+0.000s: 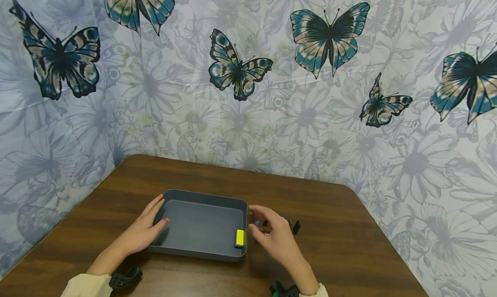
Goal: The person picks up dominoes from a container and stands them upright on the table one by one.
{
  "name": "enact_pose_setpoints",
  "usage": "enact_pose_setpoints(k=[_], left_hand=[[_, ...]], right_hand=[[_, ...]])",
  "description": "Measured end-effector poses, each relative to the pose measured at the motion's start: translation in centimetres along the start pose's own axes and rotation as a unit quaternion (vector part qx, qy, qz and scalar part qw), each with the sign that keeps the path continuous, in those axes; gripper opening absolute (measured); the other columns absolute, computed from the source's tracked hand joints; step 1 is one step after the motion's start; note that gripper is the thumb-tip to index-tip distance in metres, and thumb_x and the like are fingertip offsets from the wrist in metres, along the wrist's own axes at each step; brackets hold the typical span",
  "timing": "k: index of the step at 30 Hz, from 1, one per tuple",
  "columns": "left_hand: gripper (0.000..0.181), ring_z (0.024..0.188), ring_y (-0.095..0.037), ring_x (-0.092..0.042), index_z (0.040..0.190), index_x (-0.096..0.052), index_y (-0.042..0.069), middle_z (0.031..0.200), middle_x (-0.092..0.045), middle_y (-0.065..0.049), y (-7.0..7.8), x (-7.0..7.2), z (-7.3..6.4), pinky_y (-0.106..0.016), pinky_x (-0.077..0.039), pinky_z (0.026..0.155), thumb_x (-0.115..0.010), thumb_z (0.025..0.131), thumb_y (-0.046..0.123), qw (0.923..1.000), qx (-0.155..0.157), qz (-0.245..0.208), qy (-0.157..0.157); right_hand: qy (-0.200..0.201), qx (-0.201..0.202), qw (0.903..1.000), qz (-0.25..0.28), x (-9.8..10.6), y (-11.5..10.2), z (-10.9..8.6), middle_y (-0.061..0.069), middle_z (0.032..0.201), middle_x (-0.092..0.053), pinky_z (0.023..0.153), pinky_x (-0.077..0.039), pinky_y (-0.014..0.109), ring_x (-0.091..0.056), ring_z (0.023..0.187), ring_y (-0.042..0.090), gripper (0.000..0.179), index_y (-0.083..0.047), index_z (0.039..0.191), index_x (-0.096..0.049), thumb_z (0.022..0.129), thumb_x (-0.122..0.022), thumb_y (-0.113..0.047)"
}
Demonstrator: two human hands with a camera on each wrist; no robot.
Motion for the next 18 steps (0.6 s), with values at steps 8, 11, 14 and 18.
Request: enact_pose_setpoints(k=[8,11,14,18], left_hand=[[0.076,0.149,-0.058,-0.017,0.158,-0.02,-0.013,0.168,-0.009,-0.029,-0.1,0.0,0.0,-0.076,-0.026,0.11,-0.058,0.106,0.027,1.0,-0.001,-0.002,0.002],[0.077,0.149,-0.059,-0.017,0.158,-0.02,-0.013,0.167,-0.009,-0.03,0.0,-0.1,0.0,-0.077,-0.027,0.109,-0.058,0.106,0.027,1.0,-0.003,0.0,0.002],[0.077,0.149,-0.059,-0.017,0.158,-0.019,-0.013,0.167,-0.009,-0.03,0.0,-0.1,0.0,-0.076,-0.026,0.11,-0.058,0.106,0.028,1.0,-0.001,-0.001,0.0],[0.078,0.149,-0.058,-0.017,0.158,-0.018,-0.013,0.167,-0.009,-0.03,0.1,-0.1,0.0,-0.076,-0.026,0.11,-0.059,0.106,0.027,1.0,0.0,-0.002,0.0]], right_hand=[[0.015,-0.007,0.9999,0.004,1.7,1.1,-0.4,-0.004,0.12,-0.07,0.08,-0.062,0.029,-0.072,0.102,0.014,0.055,-0.023,0.135,-0.062,0.088,-0.078,0.002],[0.021,-0.002,0.9998,0.002,2.2,1.4,-0.6,-0.001,0.115,-0.072,0.077,-0.063,0.032,-0.073,0.099,0.017,0.055,-0.021,0.133,-0.063,0.087,-0.079,0.005],[0.027,-0.001,0.9996,-0.004,2.7,1.8,-0.8,0.0,0.113,-0.073,0.075,-0.063,0.034,-0.075,0.096,0.023,0.054,-0.02,0.131,-0.064,0.086,-0.079,0.006],[0.03,0.007,0.9993,-0.022,3.2,2.0,-1.1,-0.001,0.114,-0.072,0.077,-0.063,0.035,-0.075,0.096,0.025,0.054,-0.019,0.13,-0.064,0.085,-0.08,0.006]])
Point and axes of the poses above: each hand's wrist, its own z-axis towards the middle knuckle, its own x-axis out of the back of the hand, y = z × x, the point moved 9 cm from there along z, towards the middle knuckle
